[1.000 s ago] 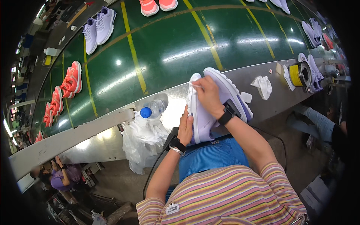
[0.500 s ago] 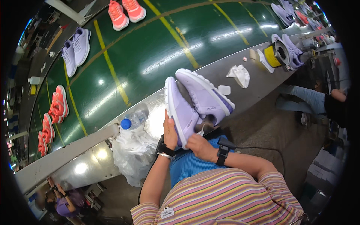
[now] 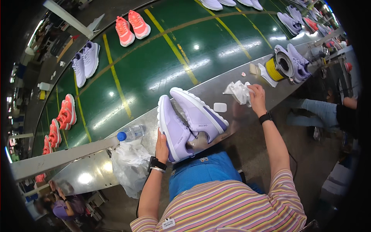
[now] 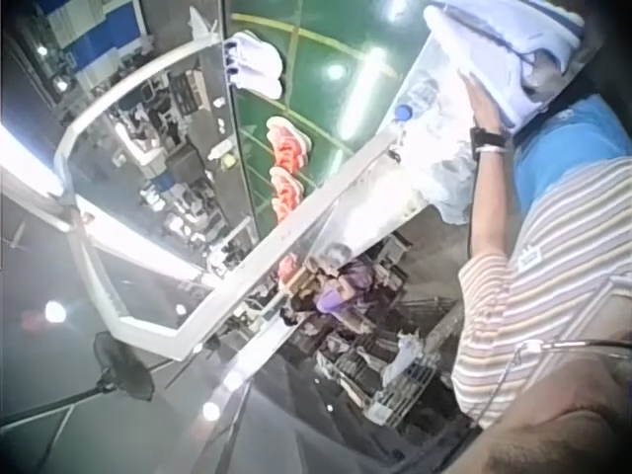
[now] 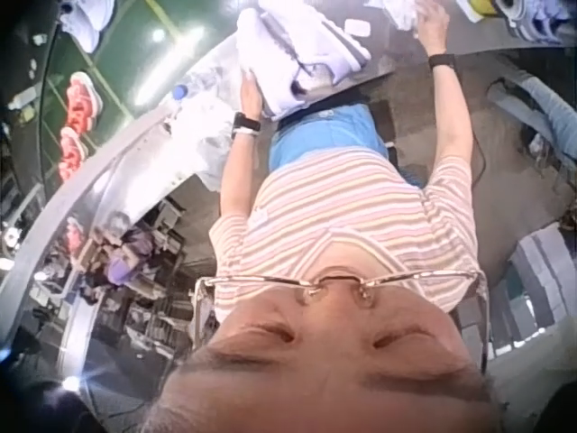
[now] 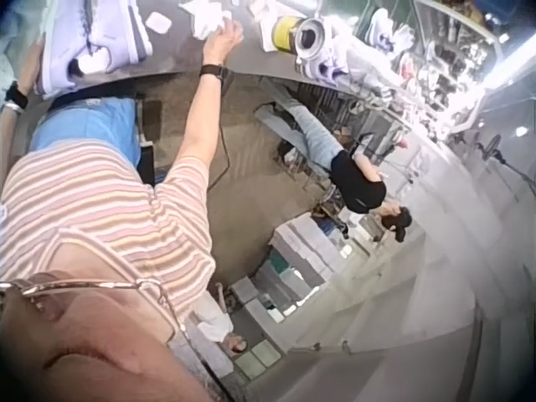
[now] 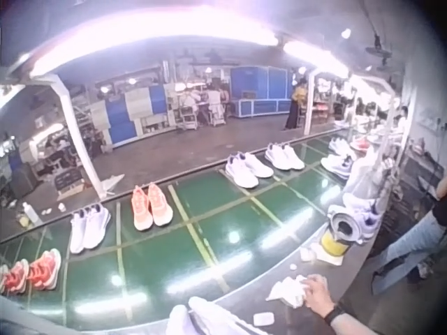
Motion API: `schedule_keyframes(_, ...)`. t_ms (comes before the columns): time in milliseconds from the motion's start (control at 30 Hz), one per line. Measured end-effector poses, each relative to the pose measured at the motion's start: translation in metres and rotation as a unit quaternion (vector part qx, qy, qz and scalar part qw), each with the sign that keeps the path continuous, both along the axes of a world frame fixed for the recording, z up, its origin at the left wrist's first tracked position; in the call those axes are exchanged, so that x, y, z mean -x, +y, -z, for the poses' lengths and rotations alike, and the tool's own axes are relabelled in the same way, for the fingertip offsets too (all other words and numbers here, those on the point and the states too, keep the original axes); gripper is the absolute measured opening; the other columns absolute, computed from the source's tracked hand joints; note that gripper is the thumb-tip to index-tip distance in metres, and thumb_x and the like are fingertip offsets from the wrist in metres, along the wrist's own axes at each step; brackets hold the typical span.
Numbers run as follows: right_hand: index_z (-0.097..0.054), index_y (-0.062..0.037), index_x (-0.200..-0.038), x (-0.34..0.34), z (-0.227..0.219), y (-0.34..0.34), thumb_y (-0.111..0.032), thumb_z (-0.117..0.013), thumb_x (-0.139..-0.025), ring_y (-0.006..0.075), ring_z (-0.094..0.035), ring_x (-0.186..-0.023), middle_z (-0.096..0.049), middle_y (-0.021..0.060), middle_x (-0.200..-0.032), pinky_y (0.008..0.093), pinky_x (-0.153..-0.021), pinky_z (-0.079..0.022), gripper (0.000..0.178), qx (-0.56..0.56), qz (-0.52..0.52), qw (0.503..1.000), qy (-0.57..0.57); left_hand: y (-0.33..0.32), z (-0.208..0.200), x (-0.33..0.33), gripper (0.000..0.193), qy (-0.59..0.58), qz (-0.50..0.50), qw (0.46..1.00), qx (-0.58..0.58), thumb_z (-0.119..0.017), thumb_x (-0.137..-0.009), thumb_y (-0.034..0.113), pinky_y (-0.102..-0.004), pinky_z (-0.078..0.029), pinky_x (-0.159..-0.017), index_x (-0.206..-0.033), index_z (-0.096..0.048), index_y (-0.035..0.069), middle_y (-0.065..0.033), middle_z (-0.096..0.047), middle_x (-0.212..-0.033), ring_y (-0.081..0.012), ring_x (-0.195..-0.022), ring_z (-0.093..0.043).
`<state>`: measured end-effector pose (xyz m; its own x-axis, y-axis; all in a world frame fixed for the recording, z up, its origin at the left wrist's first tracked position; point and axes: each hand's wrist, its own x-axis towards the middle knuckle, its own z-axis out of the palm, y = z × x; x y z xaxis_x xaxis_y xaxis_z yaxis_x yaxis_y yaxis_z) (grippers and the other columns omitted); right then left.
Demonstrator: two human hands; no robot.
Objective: Clean and inspect shoes on an assembly line.
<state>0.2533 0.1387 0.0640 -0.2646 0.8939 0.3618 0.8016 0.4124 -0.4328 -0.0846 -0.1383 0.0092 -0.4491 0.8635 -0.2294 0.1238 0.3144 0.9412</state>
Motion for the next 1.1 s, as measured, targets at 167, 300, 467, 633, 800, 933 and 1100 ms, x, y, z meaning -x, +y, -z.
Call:
schedule_keyframes(167, -0.056, -0.0092, -0.119, 0.055, -0.016, -0.023, -0.019, -0.07, -0.073, 0.0317, -0.05, -0.107, -0.05, 0.0184, -0.119, 0.0383, -0.095, -0.038, 0.049, 0.091, -0.167, 0.979, 0.077, -0.016, 0.004, 0.005, 0.061, 0.029, -0.02, 0.999, 0.029, -0.027, -0.097, 0.043, -0.0333, -0.031, -0.101, -0.137, -0.031, -0.002, -0.0195, -0.045, -0.131, -0.027, -0.12, -0.044)
schedule_keyframes(300, -0.043, -0.0078, -0.131, 0.099, 0.001, -0.064, -0.027, -0.072, -0.074, 0.0303, -0.05, -0.109, -0.05, 0.02, -0.122, 0.0365, -0.096, -0.037, 0.066, 0.408, -0.272, 0.862, 0.128, -0.012, 0.001, 0.006, 0.06, 0.016, -0.006, 0.999, 0.047, -0.032, -0.097, 0.04, -0.0322, -0.03, -0.102, -0.137, -0.028, -0.004, -0.0174, -0.045, -0.131, -0.0247, -0.12, -0.043)
schedule_keyframes(467, -0.031, -0.0071, -0.139, 0.1, -0.008, -0.056, -0.018, -0.063, -0.085, 0.0166, -0.059, -0.097, -0.06, 0.0131, -0.108, 0.0282, -0.082, -0.048, 0.063, 0.581, -0.173, 0.734, 0.306, 0.004, -0.046, 0.014, 0.058, -0.199, -0.099, 0.973, 0.063, -0.036, -0.097, 0.04, -0.0306, -0.035, -0.099, -0.136, -0.03, -0.003, -0.0162, -0.046, -0.13, -0.022, -0.118, -0.046)
schedule_keyframes(633, -0.024, -0.0093, -0.141, 0.129, -0.045, -0.054, -0.021, -0.065, -0.084, 0.0197, -0.058, -0.097, -0.059, 0.0151, -0.109, 0.0325, -0.081, -0.047, 0.072, 0.663, -0.133, 0.65, 0.347, 0.025, -0.057, 0.034, 0.054, -0.459, -0.187, 0.869, -0.011, -0.039, -0.095, 0.044, -0.0353, -0.048, -0.088, -0.128, -0.041, 0.001, -0.0135, -0.056, -0.118, -0.0232, -0.103, -0.058)
schedule_keyframes(800, -0.02, -0.0012, -0.139, 0.161, -0.018, -0.094, -0.027, -0.069, -0.078, 0.0226, -0.052, -0.108, -0.051, 0.0173, -0.121, 0.0393, -0.086, -0.044, 0.082, 0.564, -0.119, 0.771, 0.27, 0.047, -0.046, 0.032, 0.05, -0.516, -0.195, 0.834, -0.033, -0.038, -0.096, 0.043, -0.037, -0.048, -0.088, -0.127, -0.043, 0.005, -0.0117, -0.056, -0.119, -0.0239, -0.103, -0.058)
schedule_keyframes(933, -0.033, 0.0007, -0.129, 0.172, -0.035, -0.096, -0.024, -0.065, -0.076, 0.02, -0.053, -0.1, -0.052, 0.0127, -0.111, 0.0343, -0.077, -0.047, 0.067, 0.571, -0.063, 0.756, 0.312, 0.051, -0.043, 0.038, 0.048, -0.557, -0.18, 0.81, -0.038, -0.036, -0.096, 0.042, -0.0388, -0.048, -0.088, -0.125, -0.045, 0.005, -0.0119, -0.057, -0.118, -0.0251, -0.102, -0.058)
schedule_keyframes(1100, -0.054, -0.0128, -0.114, 0.163, -0.032, -0.065, -0.049, -0.061, -0.075, 0.0249, -0.055, -0.09, -0.056, 0.0094, -0.101, 0.0447, -0.079, -0.043, 0.054, 0.703, -0.025, 0.636, 0.318, 0.046, -0.044, 0.053, 0.049, -0.671, -0.131, 0.729, -0.035, -0.028, -0.097, 0.044, -0.0446, -0.047, -0.091, -0.121, -0.049, 0.007, -0.0135, -0.059, -0.115, -0.0296, -0.104, -0.058)
